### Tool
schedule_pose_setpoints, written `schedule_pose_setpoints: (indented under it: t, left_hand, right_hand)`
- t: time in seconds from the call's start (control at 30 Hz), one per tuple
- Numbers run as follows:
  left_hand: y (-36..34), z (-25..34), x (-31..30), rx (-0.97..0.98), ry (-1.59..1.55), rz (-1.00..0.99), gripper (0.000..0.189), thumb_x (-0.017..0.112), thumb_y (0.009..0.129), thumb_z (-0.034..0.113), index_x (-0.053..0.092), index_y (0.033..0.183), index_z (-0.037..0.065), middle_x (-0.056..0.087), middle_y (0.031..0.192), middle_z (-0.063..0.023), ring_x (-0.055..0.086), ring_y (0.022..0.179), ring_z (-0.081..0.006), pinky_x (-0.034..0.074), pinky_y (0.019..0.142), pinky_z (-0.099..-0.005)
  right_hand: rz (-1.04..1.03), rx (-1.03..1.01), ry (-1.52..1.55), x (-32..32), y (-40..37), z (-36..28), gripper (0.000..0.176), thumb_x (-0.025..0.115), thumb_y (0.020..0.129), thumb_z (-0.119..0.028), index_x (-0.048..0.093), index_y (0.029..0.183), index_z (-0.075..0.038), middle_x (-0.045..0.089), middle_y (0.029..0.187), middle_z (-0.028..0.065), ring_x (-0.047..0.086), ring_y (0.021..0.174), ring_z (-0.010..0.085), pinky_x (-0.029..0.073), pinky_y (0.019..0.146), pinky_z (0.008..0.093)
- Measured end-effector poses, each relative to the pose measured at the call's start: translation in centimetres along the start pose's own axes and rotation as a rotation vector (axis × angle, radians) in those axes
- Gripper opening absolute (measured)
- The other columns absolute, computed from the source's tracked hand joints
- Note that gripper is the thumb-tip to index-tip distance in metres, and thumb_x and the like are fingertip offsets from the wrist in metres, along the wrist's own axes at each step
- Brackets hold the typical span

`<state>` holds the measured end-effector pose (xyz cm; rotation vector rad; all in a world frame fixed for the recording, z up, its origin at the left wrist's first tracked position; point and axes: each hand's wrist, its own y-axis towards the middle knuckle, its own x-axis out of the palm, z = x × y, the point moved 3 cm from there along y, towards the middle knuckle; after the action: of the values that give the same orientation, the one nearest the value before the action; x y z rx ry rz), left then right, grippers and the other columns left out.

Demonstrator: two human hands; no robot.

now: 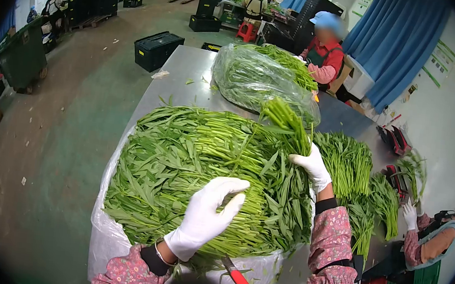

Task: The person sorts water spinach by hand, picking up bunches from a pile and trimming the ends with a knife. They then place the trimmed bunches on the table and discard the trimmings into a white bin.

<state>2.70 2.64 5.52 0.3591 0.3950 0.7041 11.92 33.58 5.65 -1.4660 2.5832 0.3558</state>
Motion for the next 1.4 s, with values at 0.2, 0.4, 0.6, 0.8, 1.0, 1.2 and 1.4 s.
schedule_pose_setpoints:
  t: [0.2, 0.4, 0.6, 0.8, 1.0, 1.2, 1.4]
  left_hand:
    - [4.0, -5.2, 4.5, -0.023, -0.004, -0.215, 0.036, 0.061, 0.088, 0.012, 0.063, 0.121, -0.002, 0.068, 0.113, -0.0162, 0.062, 0.107, -0.0260, 0.049, 0.093, -0.0375]
    - [4.7, -6.8, -1.0, -0.092, 1.187, -0.140, 0.014, 0.064, 0.079, 0.022, 0.065, 0.072, 0.010, 0.064, 0.081, -0.0129, 0.059, 0.082, -0.0296, 0.043, 0.068, -0.0421]
    - [-0.1, -5.0, -2.7, 0.129, 1.180, 0.033, 0.023, 0.065, 0.087, 0.022, 0.066, 0.107, 0.011, 0.065, 0.118, -0.0100, 0.063, 0.090, -0.0266, 0.047, 0.077, -0.0404]
    - [-1.3, 1.5, -5.8, 0.137, 0.830, 0.272, 0.024, 0.066, 0.087, 0.012, 0.069, 0.111, 0.008, 0.068, 0.114, -0.0086, 0.066, 0.097, -0.0234, 0.048, 0.083, -0.0348]
    - [0.2, -0.1, -0.3, -0.635, -0.942, -0.367, 0.038, 0.054, 0.100, 0.019, 0.057, 0.128, -0.006, 0.064, 0.123, -0.0178, 0.065, 0.107, -0.0198, 0.053, 0.088, -0.0309]
    - [5.7, -10.8, 8.6, -0.666, -1.378, -0.010, 0.011, 0.066, 0.087, -0.002, 0.060, 0.095, 0.003, 0.064, 0.096, -0.0077, 0.063, 0.086, -0.0176, 0.053, 0.082, -0.0283]
    - [7.1, -11.3, 12.1, -0.665, -1.198, 0.300, 0.031, 0.064, 0.080, -0.008, 0.055, 0.108, 0.002, 0.064, 0.093, -0.0070, 0.064, 0.084, -0.0162, 0.053, 0.075, -0.0287]
  right_hand:
    - [-0.034, -0.107, 0.057, 0.8, -1.0, -0.2, 0.064, 0.073, 0.073, -0.005, 0.051, 0.133, -0.003, 0.061, 0.122, 0.0037, 0.056, 0.111, 0.0129, 0.044, 0.098, 0.0288]
    - [-0.280, -0.267, -0.795, 7.5, -1.0, 0.5, 0.083, 0.075, 0.070, -0.019, 0.039, 0.144, -0.006, 0.056, 0.129, 0.0218, 0.055, 0.117, 0.0361, 0.045, 0.102, 0.0396]
    - [-0.202, -0.204, -1.237, 10.2, -0.9, 0.1, 0.084, 0.077, 0.069, -0.021, 0.039, 0.143, -0.008, 0.060, 0.107, 0.0165, 0.062, 0.099, 0.0331, 0.054, 0.080, 0.0415]
    - [-0.082, -0.133, -0.756, 5.4, 0.2, 0.7, 0.071, 0.072, 0.069, -0.012, 0.047, 0.136, -0.007, 0.064, 0.119, 0.0176, 0.066, 0.103, 0.0275, 0.053, 0.086, 0.0326]
    - [0.009, -0.088, 0.058, -0.9, -1.1, 0.9, 0.062, 0.072, 0.075, -0.004, 0.051, 0.134, -0.001, 0.063, 0.119, 0.0035, 0.058, 0.106, 0.0131, 0.046, 0.096, 0.0300]
    - [-0.004, -0.132, 0.033, 0.1, -2.6, 0.7, 0.062, 0.074, 0.074, 0.000, 0.052, 0.132, -0.004, 0.061, 0.118, 0.0014, 0.055, 0.108, 0.0118, 0.043, 0.099, 0.0287]
    - [-0.095, -0.082, 0.012, 0.8, -1.6, 1.4, 0.070, 0.074, 0.074, -0.002, 0.047, 0.139, -0.003, 0.059, 0.126, 0.0034, 0.053, 0.114, 0.0130, 0.041, 0.102, 0.0295]
